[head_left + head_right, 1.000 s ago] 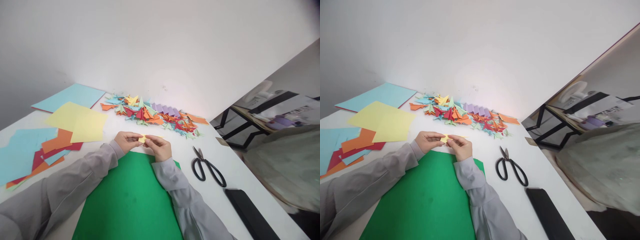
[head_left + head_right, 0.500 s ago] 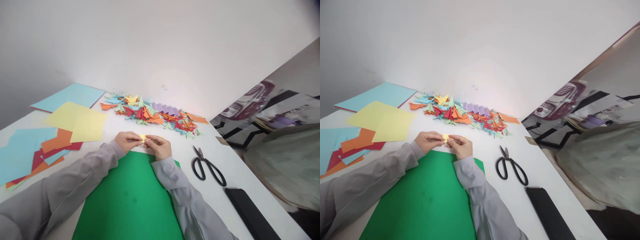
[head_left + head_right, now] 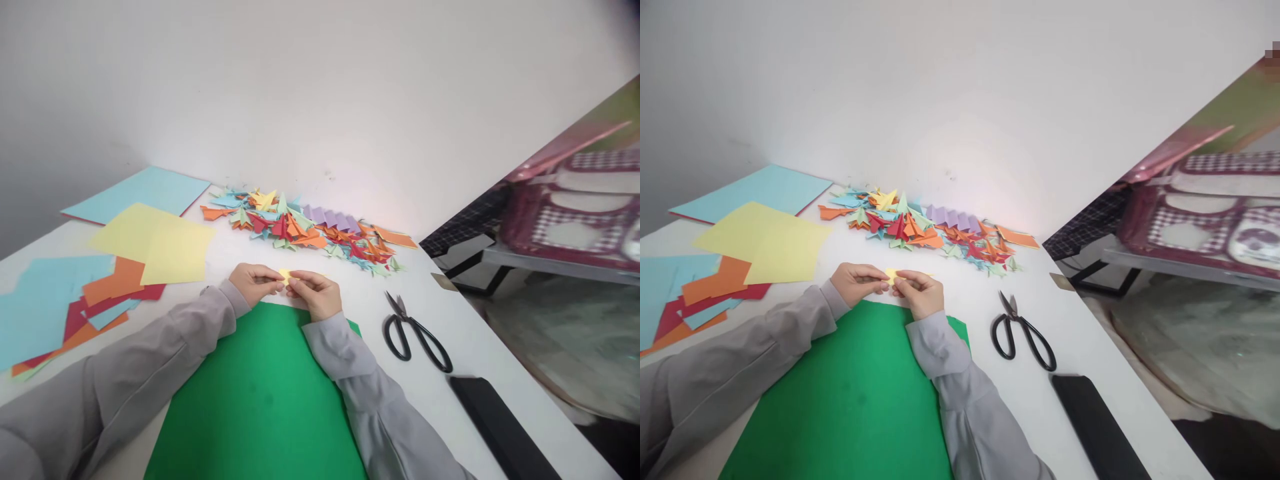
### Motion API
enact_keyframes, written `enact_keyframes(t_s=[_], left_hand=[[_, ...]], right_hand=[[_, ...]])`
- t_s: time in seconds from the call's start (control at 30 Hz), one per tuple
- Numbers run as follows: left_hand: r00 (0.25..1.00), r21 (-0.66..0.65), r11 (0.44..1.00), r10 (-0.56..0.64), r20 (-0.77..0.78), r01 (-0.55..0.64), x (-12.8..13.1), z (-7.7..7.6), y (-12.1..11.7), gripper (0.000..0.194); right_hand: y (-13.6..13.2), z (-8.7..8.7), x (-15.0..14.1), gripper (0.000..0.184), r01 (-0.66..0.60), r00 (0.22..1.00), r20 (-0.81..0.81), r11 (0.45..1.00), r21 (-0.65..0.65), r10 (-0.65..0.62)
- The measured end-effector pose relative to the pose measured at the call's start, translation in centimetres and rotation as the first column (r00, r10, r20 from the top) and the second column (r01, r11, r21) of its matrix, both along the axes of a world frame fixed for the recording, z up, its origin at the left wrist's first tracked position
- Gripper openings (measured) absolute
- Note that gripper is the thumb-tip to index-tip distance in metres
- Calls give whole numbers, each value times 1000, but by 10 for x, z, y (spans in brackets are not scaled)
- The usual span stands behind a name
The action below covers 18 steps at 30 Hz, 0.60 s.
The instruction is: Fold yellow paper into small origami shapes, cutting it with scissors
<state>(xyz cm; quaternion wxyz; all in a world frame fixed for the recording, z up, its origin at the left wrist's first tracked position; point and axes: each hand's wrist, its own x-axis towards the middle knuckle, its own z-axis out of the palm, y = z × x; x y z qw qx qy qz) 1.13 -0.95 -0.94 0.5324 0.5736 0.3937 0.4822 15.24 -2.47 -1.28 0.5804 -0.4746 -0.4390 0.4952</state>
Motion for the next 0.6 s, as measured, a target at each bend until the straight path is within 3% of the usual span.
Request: enact_keyframes(t_s=[0.3, 0.6], left_hand=[[1000, -23, 999, -27, -11, 27, 0, -2, 0, 15], [996, 93, 996, -8, -84, 16, -1, -2, 0, 14]], right_hand=[[2, -1, 2, 22, -10, 1000, 6, 1000, 8, 10], [1, -1, 0, 23, 29, 998, 56, 999, 23, -30]])
